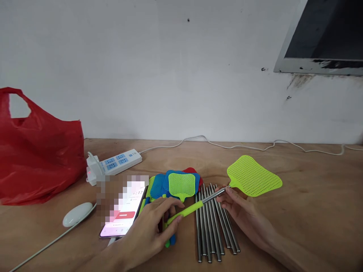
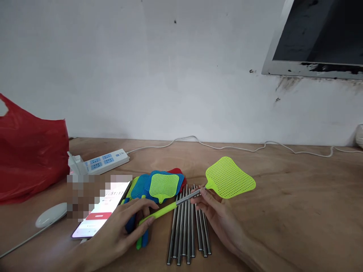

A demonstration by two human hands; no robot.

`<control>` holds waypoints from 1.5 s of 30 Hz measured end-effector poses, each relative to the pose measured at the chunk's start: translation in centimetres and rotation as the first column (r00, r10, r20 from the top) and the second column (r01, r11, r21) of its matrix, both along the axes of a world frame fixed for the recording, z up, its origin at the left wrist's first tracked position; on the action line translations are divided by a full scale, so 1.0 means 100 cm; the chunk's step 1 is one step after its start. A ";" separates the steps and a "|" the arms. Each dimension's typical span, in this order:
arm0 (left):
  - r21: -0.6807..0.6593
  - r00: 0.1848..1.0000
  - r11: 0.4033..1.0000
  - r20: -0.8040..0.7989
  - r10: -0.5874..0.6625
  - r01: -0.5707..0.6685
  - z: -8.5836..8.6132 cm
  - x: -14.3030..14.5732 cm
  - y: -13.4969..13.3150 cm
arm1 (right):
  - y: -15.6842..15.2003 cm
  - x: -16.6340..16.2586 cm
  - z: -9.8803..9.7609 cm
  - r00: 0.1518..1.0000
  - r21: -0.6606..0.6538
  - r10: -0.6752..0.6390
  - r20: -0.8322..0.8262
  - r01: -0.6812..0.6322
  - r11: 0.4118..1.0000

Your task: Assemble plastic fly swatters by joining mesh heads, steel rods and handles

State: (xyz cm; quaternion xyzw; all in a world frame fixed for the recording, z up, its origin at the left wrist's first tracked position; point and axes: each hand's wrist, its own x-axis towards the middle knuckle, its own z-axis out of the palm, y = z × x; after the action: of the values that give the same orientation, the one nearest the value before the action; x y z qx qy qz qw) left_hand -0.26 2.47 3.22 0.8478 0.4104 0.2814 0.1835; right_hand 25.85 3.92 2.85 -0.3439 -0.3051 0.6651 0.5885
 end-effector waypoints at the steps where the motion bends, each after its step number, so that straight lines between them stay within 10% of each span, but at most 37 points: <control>1: -0.025 1.000 1.000 0.011 0.013 -0.013 0.003 0.000 0.000 | 0.000 -0.001 0.001 0.999 0.029 -0.022 0.025 0.021 0.999; 12: -0.438 0.988 0.886 0.098 -0.122 0.153 0.030 0.033 -0.002 | -0.017 -0.015 0.002 0.987 0.102 -0.026 0.158 0.010 0.995; 23: -0.416 0.986 0.894 0.051 -0.160 0.166 0.031 0.021 0.000 | -0.007 0.005 0.002 0.980 0.026 -0.182 0.083 0.181 0.983; 45: -0.355 0.985 0.925 -0.053 -0.162 0.133 0.026 0.022 -0.005 | -0.024 -0.021 -0.003 0.990 -0.071 -0.033 0.140 0.043 0.997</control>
State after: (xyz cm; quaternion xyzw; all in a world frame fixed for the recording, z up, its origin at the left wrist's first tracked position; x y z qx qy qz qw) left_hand 1.96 1.92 5.77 0.8407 0.3961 0.1544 0.3355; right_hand 23.77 1.53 2.59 -0.4167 -0.3140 0.6390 0.5651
